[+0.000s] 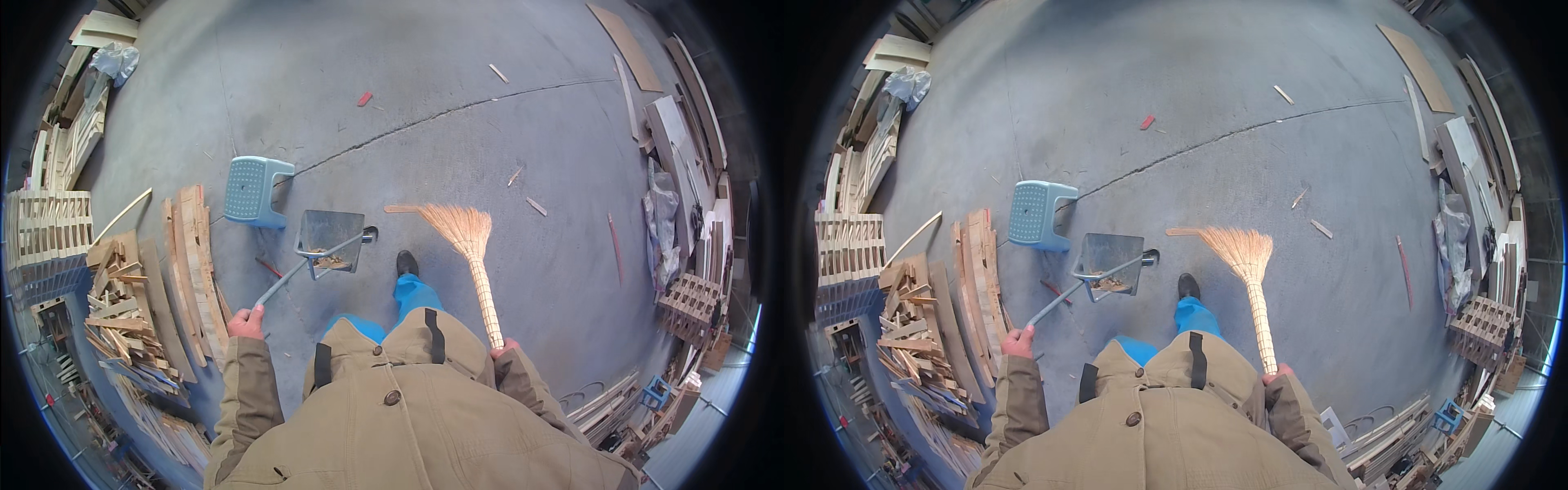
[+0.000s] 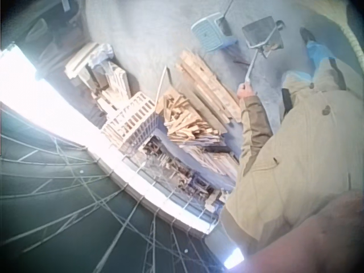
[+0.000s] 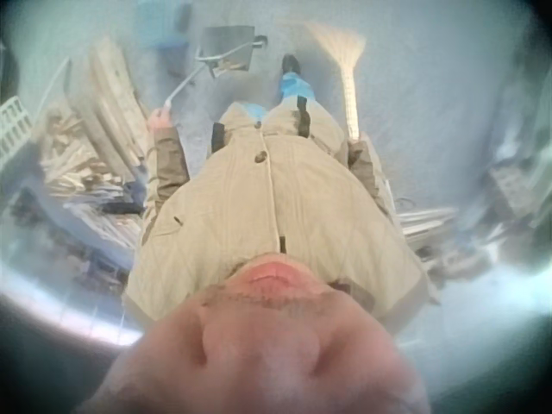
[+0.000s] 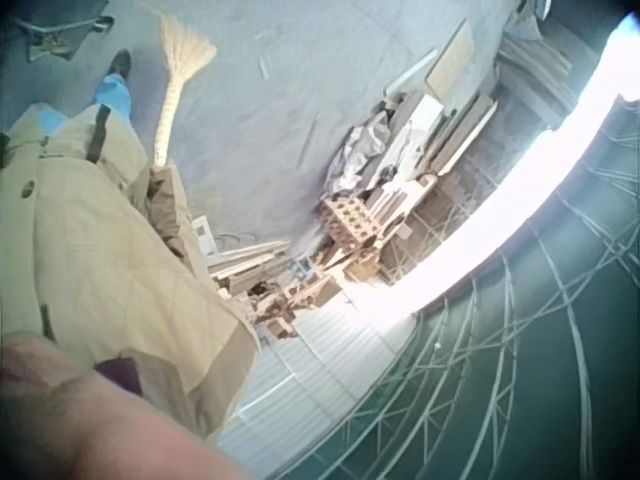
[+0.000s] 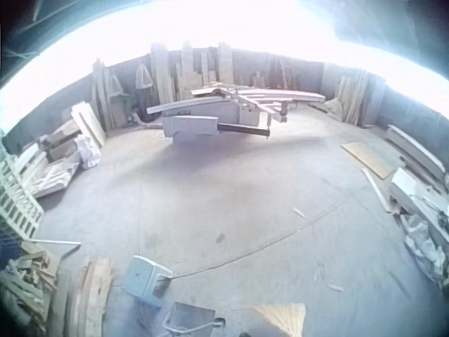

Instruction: The person sweeps wood shavings and debris on a concrete floor using a straw broom and dustpan, then walks to a white bucket and empties the dustpan. The person continues sweeping and collecting debris across the workshop floor.

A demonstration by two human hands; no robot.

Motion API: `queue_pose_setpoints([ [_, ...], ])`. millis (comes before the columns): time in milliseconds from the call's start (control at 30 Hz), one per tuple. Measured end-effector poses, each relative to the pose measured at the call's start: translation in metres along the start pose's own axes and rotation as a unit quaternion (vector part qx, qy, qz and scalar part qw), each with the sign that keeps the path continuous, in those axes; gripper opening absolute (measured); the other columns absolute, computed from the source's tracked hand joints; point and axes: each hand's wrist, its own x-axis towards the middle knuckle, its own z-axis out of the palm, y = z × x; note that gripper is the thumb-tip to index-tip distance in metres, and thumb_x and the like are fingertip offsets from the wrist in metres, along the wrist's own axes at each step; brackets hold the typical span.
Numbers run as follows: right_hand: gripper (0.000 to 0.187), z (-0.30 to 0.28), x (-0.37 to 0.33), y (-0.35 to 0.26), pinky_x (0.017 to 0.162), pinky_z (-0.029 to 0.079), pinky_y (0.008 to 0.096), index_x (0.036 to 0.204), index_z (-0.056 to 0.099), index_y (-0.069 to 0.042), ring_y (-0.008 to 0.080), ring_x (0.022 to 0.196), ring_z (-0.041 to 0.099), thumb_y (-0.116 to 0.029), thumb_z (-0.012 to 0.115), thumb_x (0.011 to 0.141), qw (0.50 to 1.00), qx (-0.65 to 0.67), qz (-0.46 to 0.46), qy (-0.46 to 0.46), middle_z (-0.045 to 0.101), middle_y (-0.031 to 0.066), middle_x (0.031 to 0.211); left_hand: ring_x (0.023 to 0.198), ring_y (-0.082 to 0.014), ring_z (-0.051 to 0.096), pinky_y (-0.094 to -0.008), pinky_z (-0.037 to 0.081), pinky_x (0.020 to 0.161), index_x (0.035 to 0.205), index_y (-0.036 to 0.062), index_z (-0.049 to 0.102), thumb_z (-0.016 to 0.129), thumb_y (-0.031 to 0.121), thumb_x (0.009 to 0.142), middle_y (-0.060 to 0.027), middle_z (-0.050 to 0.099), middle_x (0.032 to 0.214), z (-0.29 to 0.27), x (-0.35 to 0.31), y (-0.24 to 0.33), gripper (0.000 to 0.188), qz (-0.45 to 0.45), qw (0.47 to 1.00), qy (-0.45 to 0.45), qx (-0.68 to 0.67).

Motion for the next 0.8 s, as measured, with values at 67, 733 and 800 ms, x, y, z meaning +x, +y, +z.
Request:
queue_pose_setpoints([
  [67, 0.052, -0.043, 0.010, -0.021, 0.086, 0.053, 0.0439, 0.113, 0.064, -0.001, 0.0356, 0.099, 0.068, -0.023, 0.079, 0.069, 1.000, -0.010, 0.007, -0.026, 0.069, 0.0220, 0.104, 0.057, -0.0071, 0.041, -0.0286, 0.034, 0.050, 0.064, 0.0014, 0.059, 0.077, 0.026, 0.084, 0.0024, 0.049, 0.060, 0.014, 0.010, 0.023, 0.036, -0.016, 1.000, 0.005, -0.001],
  [733, 0.059, -0.218, 0.072, -0.326, 0.086, 0.052, 0.0431, 0.125, 0.059, -0.001, 0.0345, 0.097, 0.067, -0.023, 0.075, 0.072, 0.990, -0.119, -0.074, 0.010, 0.069, 0.0211, 0.107, 0.057, -0.0081, 0.042, -0.0302, 0.037, 0.051, 0.066, 0.0018, 0.058, 0.072, 0.031, 0.089, 0.0007, 0.050, 0.059, 0.167, 0.223, 0.140, 0.039, -0.083, 0.992, -0.093, -0.017],
  [800, 0.065, -0.224, 0.092, -0.361, 0.091, 0.052, 0.0428, 0.130, 0.056, -0.001, 0.0348, 0.105, 0.066, -0.026, 0.074, 0.072, 0.989, -0.106, -0.100, 0.009, 0.068, 0.0222, 0.112, 0.057, -0.0080, 0.041, -0.0306, 0.037, 0.051, 0.067, 0.0023, 0.057, 0.071, 0.033, 0.089, 0.0007, 0.050, 0.059, 0.174, 0.243, 0.144, 0.041, -0.088, 0.990, -0.111, 0.026],
])
